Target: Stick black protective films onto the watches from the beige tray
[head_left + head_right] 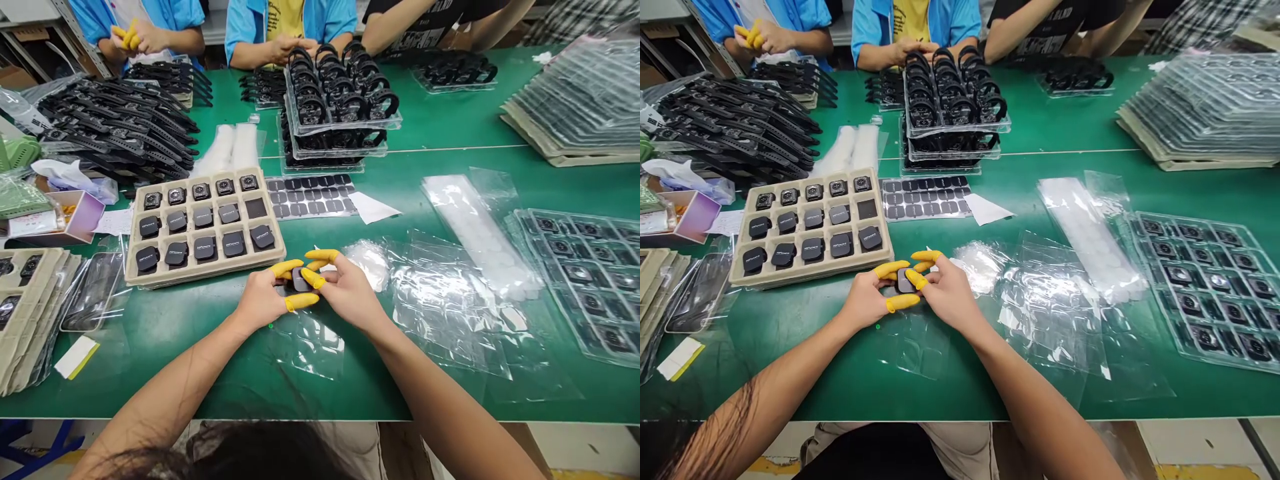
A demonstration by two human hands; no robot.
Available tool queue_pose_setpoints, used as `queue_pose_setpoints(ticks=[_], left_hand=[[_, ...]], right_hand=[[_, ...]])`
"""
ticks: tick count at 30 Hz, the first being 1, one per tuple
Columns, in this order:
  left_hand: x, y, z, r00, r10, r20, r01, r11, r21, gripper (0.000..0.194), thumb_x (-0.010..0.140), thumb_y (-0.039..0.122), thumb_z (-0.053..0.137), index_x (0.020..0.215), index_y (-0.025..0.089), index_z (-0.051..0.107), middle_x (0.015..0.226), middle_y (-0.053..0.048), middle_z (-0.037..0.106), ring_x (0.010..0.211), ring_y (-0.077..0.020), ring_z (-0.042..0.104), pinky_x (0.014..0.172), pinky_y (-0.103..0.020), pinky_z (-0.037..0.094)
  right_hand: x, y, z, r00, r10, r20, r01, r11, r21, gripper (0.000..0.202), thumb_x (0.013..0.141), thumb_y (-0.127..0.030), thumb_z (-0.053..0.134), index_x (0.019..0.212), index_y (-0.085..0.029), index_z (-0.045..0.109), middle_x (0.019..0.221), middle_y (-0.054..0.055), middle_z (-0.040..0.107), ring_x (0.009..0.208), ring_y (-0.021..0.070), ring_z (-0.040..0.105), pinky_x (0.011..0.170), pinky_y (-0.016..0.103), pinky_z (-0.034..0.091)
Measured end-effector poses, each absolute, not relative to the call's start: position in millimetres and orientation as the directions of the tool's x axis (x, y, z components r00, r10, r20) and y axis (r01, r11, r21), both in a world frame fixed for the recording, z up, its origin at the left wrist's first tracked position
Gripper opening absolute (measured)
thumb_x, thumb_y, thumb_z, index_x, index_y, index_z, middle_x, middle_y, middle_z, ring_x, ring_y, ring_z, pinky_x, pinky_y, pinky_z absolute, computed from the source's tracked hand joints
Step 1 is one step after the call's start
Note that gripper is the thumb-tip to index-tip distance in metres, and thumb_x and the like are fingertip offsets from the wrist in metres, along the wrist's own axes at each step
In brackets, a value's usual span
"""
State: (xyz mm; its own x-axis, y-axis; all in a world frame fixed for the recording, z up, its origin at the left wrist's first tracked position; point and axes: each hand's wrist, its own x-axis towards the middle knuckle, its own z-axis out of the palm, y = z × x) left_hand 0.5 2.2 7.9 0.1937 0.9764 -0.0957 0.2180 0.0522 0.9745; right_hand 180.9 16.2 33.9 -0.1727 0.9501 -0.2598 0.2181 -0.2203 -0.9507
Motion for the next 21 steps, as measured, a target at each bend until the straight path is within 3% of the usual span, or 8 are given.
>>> queue_pose_setpoints(ticks=[4, 7, 11, 15, 18, 21], left_hand=[[1, 3, 8, 0.213, 0.974, -0.072, 0.224, 0.023, 0.974, 0.033, 0.084, 0.033, 0.074, 0.115, 0.022, 0.076, 0.108, -0.004, 0.080, 0.096, -0.0216, 0.076, 0.090, -0.032, 0.060], [0, 4, 9, 0.198, 0.979, -0.049, 0.294, -0.011, 0.956, 0.026, 0.091, 0.033, 0.064, 0.110, 0.022, 0.078, 0.106, -0.003, 0.080, 0.094, -0.0209, 0.075, 0.087, -0.030, 0.059], [-2, 4, 12, 0.114, 0.987, -0.109, 0.384, 0.057, 0.921, 0.035, 0.098, 0.035, 0.049, 0.097, 0.016, 0.079, 0.089, -0.004, 0.081, 0.085, -0.0234, 0.075, 0.076, -0.030, 0.056], [-1, 5, 16, 0.052, 0.989, -0.138, 0.274, 0.119, 0.954, 0.049, 0.103, 0.045, 0.039, 0.109, 0.016, 0.079, 0.095, -0.007, 0.081, 0.097, -0.0274, 0.076, 0.087, -0.034, 0.056], [-1, 6, 18, 0.071, 0.988, -0.140, 0.213, 0.122, 0.969, 0.044, 0.101, 0.042, 0.043, 0.115, 0.017, 0.077, 0.104, -0.010, 0.081, 0.108, -0.0278, 0.074, 0.097, -0.037, 0.054], [-1, 5, 17, 0.065, 0.987, -0.144, 0.223, 0.127, 0.967, 0.043, 0.100, 0.043, 0.045, 0.112, 0.017, 0.078, 0.105, -0.011, 0.080, 0.105, -0.0292, 0.074, 0.093, -0.039, 0.055]], right_hand=[[181, 16, 27, -0.226, 0.946, -0.233, 0.244, -0.177, -0.953, 0.043, 0.081, -0.046, 0.073, 0.116, -0.024, 0.064, 0.092, 0.005, 0.072, 0.079, 0.0202, 0.072, 0.073, 0.036, 0.060], [185, 15, 23, -0.288, 0.927, -0.242, 0.234, -0.177, -0.956, 0.046, 0.075, -0.043, 0.080, 0.114, -0.023, 0.067, 0.087, 0.004, 0.072, 0.077, 0.0207, 0.071, 0.073, 0.036, 0.060], [186, 21, 34, -0.309, 0.908, -0.282, 0.214, -0.223, -0.951, 0.043, 0.070, -0.048, 0.085, 0.102, -0.023, 0.072, 0.078, 0.004, 0.071, 0.066, 0.0202, 0.069, 0.066, 0.037, 0.060], [164, 67, 63, -0.146, 0.989, -0.031, 0.178, -0.004, -0.984, 0.036, 0.073, -0.051, 0.083, 0.096, -0.024, 0.074, 0.094, 0.007, 0.075, 0.074, 0.0213, 0.070, 0.067, 0.039, 0.061], [130, 122, 76, -0.174, 0.974, 0.146, 0.352, 0.200, -0.914, 0.025, 0.083, -0.042, 0.075, 0.097, -0.022, 0.075, 0.094, 0.007, 0.075, 0.073, 0.0200, 0.068, 0.070, 0.038, 0.058], [97, 164, 76, -0.347, 0.930, 0.120, 0.675, 0.337, -0.656, 0.017, 0.082, -0.031, 0.074, 0.094, -0.020, 0.078, 0.088, 0.006, 0.074, 0.076, 0.0214, 0.067, 0.076, 0.037, 0.053]])
